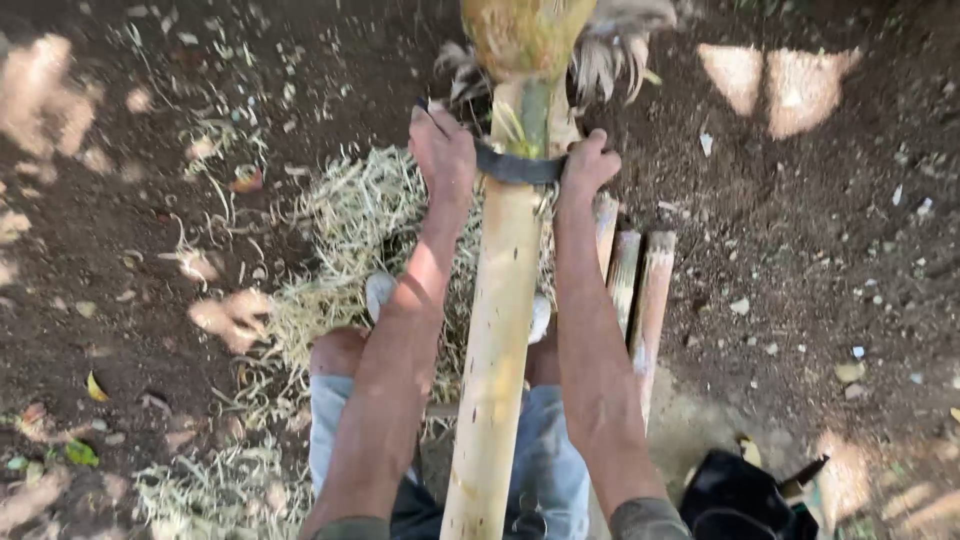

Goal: Shaving bark from a wooden pole using a curved blade in an outdoor setting.

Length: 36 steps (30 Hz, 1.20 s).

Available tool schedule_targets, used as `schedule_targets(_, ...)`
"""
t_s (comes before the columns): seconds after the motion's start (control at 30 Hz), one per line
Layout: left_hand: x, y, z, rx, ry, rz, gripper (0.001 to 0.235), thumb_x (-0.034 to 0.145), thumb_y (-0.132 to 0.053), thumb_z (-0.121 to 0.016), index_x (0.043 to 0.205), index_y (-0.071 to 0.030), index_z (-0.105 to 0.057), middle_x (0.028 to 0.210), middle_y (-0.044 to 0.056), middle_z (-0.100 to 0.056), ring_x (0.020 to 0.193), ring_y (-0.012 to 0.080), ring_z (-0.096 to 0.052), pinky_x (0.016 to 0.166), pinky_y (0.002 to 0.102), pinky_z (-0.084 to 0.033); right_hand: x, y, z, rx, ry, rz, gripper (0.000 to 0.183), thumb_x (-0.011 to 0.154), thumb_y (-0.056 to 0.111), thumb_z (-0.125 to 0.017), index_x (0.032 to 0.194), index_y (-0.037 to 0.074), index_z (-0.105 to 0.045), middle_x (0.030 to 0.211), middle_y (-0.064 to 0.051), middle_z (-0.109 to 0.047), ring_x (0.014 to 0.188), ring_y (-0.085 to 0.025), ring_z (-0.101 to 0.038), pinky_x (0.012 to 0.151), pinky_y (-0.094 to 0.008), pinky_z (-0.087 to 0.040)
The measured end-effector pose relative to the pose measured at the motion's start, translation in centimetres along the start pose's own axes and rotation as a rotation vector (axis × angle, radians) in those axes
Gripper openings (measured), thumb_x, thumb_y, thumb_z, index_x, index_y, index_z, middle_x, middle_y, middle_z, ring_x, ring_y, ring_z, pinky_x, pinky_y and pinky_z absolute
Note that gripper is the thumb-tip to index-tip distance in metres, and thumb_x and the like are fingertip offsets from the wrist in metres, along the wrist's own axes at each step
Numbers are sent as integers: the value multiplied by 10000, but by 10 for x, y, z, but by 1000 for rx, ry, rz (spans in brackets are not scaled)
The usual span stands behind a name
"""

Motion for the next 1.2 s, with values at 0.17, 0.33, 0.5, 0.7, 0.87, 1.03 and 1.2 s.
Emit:
schedule_targets(0.17, -43, 5, 22, -125, 98, 99, 282, 1090, -165, -433, 861, -24, -516, 641, 27, -510, 538, 162, -495, 508, 370, -414, -49, 23, 46, 99, 109, 125, 365, 960, 285, -579, 978, -77, -621, 763, -97, -621, 628, -173, -574, 547, -318, -474)
schedule_targets(0.33, -81, -14, 61, -140, 179, 84, 218, 1085, -138, -397, 936, -33, -517, 660, -6, -450, 527, 119, -437, 438, 330, -345, -102, 12, 71, 301, 173, -41, 381, 948, 267, -541, 1023, -96, -627, 753, -108, -570, 573, -167, -505, 427, -287, -392)
schedule_targets(0.5, -60, -18, 22, -169, 216, 169, 235, 1085, -139, -361, 943, -21, -507, 642, -18, -422, 459, 94, -392, 355, 300, -315, -75, 12, 39, 222, 180, -194, 387, 909, 296, -595, 1053, -62, -620, 768, -74, -599, 593, -142, -503, 458, -295, -409)
schedule_targets(0.7, -48, -9, 22, 74, 104, -65, 259, 1094, -133, -410, 887, -32, -529, 646, 30, -472, 524, 131, -471, 472, 358, -390, -67, 3, 53, 171, 126, -119, 404, 958, 340, -566, 1027, -56, -601, 788, -40, -557, 620, -141, -510, 494, -313, -405)
schedule_targets(0.87, -46, -5, 30, -29, 160, 57, 295, 1073, -153, -394, 872, 11, -536, 640, 63, -501, 535, 191, -507, 497, 411, -405, -61, -6, 44, 297, 158, -27, 377, 932, 287, -563, 1026, -61, -674, 803, -72, -622, 632, -164, -557, 527, -316, -438)
schedule_targets(1.03, -26, -27, 11, 228, -149, -284, 324, 1121, -227, -392, 941, -10, -552, 700, 58, -559, 601, 198, -555, 569, 359, -455, -52, 33, 19, 151, 145, -127, 410, 907, 311, -540, 1008, -79, -612, 775, -99, -616, 562, -197, -551, 449, -391, -427)
schedule_targets(1.2, -39, -12, 23, 29, 180, 104, 253, 1052, -158, -429, 892, 10, -530, 622, 76, -536, 530, 208, -546, 512, 421, -415, -42, -8, 45, 170, 43, -87, 420, 903, 292, -593, 1019, -109, -637, 844, -132, -656, 660, -191, -626, 558, -355, -507)
Point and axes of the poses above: each hand's wrist, its own x-axis towards the middle knuckle, its own z-axis out of the back of the hand, y = z × x, the point moved 10 cm from there along x, towards the middle knuckle
